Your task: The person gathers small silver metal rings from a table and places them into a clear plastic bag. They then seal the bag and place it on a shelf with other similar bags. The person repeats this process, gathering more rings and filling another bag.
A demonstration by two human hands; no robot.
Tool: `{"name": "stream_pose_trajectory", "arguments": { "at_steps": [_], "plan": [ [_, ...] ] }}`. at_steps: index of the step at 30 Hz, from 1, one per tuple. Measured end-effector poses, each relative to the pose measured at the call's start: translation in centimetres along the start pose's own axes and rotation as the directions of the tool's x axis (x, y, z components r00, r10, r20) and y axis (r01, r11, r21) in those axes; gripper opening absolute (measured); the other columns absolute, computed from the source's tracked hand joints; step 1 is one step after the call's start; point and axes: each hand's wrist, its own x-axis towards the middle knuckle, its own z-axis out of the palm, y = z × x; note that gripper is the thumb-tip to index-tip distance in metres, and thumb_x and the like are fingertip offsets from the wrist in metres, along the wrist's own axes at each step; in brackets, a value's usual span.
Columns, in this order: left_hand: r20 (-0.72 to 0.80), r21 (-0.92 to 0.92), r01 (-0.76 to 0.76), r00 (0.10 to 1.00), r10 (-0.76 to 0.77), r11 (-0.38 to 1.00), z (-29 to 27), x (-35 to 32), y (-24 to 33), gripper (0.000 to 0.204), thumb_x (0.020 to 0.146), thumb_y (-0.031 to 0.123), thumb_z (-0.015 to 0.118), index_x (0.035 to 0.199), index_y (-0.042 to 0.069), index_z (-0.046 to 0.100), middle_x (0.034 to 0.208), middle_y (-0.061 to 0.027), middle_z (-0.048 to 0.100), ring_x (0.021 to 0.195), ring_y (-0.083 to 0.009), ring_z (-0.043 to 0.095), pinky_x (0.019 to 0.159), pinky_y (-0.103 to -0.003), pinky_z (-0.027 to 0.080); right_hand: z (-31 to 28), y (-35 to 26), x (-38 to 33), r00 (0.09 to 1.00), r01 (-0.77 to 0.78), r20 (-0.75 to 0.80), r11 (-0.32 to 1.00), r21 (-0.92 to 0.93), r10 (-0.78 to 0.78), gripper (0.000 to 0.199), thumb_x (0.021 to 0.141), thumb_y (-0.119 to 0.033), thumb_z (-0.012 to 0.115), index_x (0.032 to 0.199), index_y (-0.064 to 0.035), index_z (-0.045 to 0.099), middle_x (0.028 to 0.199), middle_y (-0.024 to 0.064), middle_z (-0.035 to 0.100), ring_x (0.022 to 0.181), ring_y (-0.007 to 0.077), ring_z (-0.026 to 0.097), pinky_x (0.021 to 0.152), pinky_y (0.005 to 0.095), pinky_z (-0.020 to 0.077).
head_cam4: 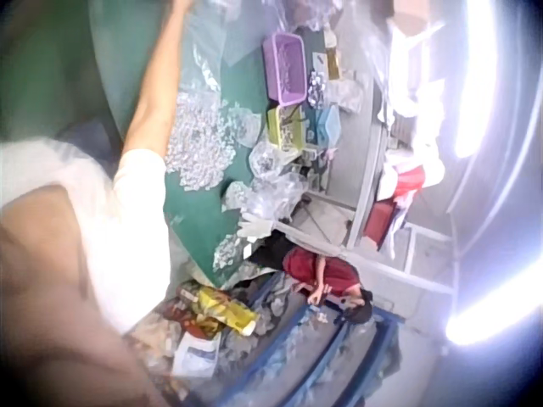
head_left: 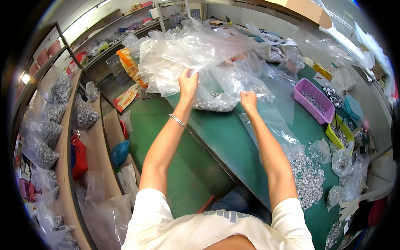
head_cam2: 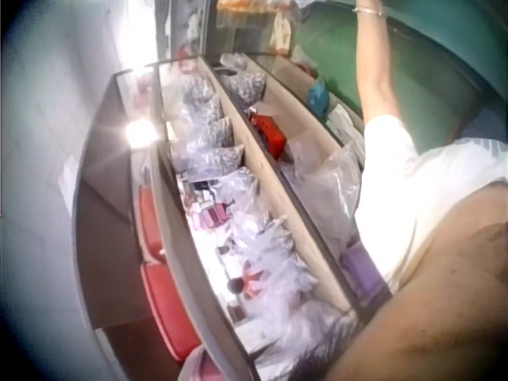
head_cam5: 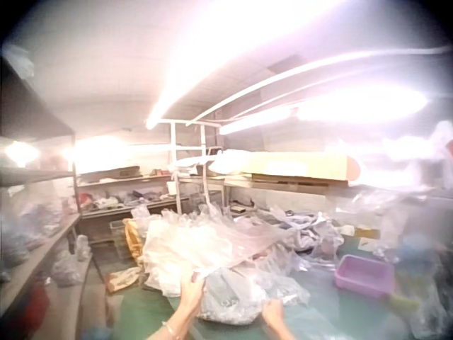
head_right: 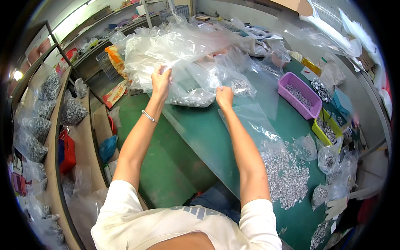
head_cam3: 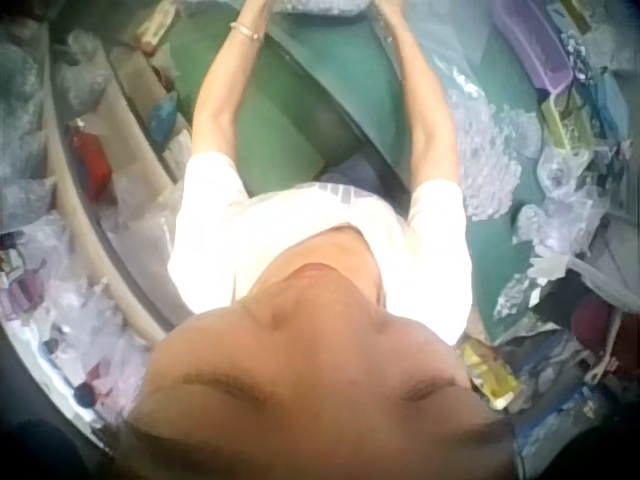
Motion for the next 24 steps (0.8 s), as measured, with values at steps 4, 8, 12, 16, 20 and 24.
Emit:
{"name": "stream_pose_trajectory", "arguments": {
  "at_steps": [4, 8, 12, 16, 20, 24],
  "plan": [
    [0.053, -0.091, -0.024, 0.998, 0.029, 0.996, 0.0, 0.7, 4.7, 0.015, 0.079, -0.004, 0.054, 0.094, 0.0, 0.055, 0.071, -0.0004, 0.054, 0.05, -0.0052, 0.045, 0.043, -0.018, 0.035, -2.8, -5.7, -0.2, 0.999, -0.001, 0.042, 0.956, 0.292, -0.011, 0.029, 0.087, -0.025, 0.054, 0.084, 0.0029, 0.061, 0.082, 0.0168, 0.065, 0.079, 0.0326, 0.061, 0.07, 0.0418, 0.0447],
    [0.079, -0.342, 0.035, 0.997, -0.009, 0.939, -1.7, -0.8, 9.7, 0.026, 0.077, -0.006, 0.056, 0.101, 0.001, 0.048, 0.078, -0.0025, 0.053, 0.052, -0.0062, 0.045, 0.042, -0.017, 0.036, -6.0, -11.3, -4.1, 0.929, -0.341, 0.355, 0.62, 0.707, 0.106, 0.027, 0.094, -0.025, 0.046, 0.11, -0.0036, 0.052, 0.108, 0.0134, 0.058, 0.096, 0.022, 0.056, 0.074, 0.0408, 0.0454],
    [0.116, -0.469, 0.145, 0.988, -0.103, 0.871, -3.7, -5.2, 12.5, 0.021, 0.077, -0.006, 0.055, 0.095, 0.001, 0.049, 0.08, -0.0027, 0.052, 0.057, -0.0077, 0.046, 0.049, -0.019, 0.04, -8.7, -12.6, -7.6, 0.781, -0.622, 0.607, 0.264, 0.737, 0.148, 0.028, 0.094, -0.019, 0.042, 0.114, 0.0001, 0.044, 0.104, 0.0149, 0.057, 0.094, 0.0255, 0.055, 0.077, 0.0396, 0.0445],
    [0.185, -0.462, 0.307, 0.951, -0.249, 0.832, -9.2, -10.8, 13.5, 0.019, 0.077, -0.004, 0.056, 0.096, 0.0, 0.052, 0.078, -0.0014, 0.054, 0.058, -0.0073, 0.047, 0.052, -0.02, 0.042, -11.0, -13.1, -10.9, 0.627, -0.775, 0.779, 0.082, 0.626, -0.027, 0.03, 0.08, 0.001, 0.053, 0.108, 0.0022, 0.043, 0.086, 0.0086, 0.053, 0.062, 0.0158, 0.047, 0.06, 0.0287, 0.0417],
    [0.072, -0.212, 0.334, 0.943, -0.326, 0.919, -13.1, -18.0, 14.4, 0.026, 0.078, -0.001, 0.06, 0.104, -0.001, 0.056, 0.078, -0.0007, 0.058, 0.059, -0.0048, 0.051, 0.052, -0.019, 0.043, -12.0, -14.9, -15.2, 0.619, -0.732, 0.769, 0.235, 0.639, -0.161, 0.038, 0.077, 0.002, 0.056, 0.113, 0.0017, 0.043, 0.072, 0.0033, 0.046, 0.054, 0.0121, 0.04, 0.052, 0.0276, 0.0349],
    [0.017, -0.069, 0.387, 0.922, -0.387, 0.92, -13.1, -23.1, 16.2, 0.028, 0.081, 0.008, 0.066, 0.106, 0.0, 0.057, 0.075, 0.0016, 0.058, 0.059, -0.0049, 0.053, 0.053, -0.02, 0.046, -12.3, -15.0, -16.4, 0.695, -0.539, 0.648, 0.371, 0.756, -0.311, 0.054, 0.076, 0.004, 0.054, 0.127, 0.0025, 0.038, 0.07, -0.0001, 0.044, 0.055, 0.0071, 0.039, 0.049, 0.0221, 0.0314]
  ]
}}
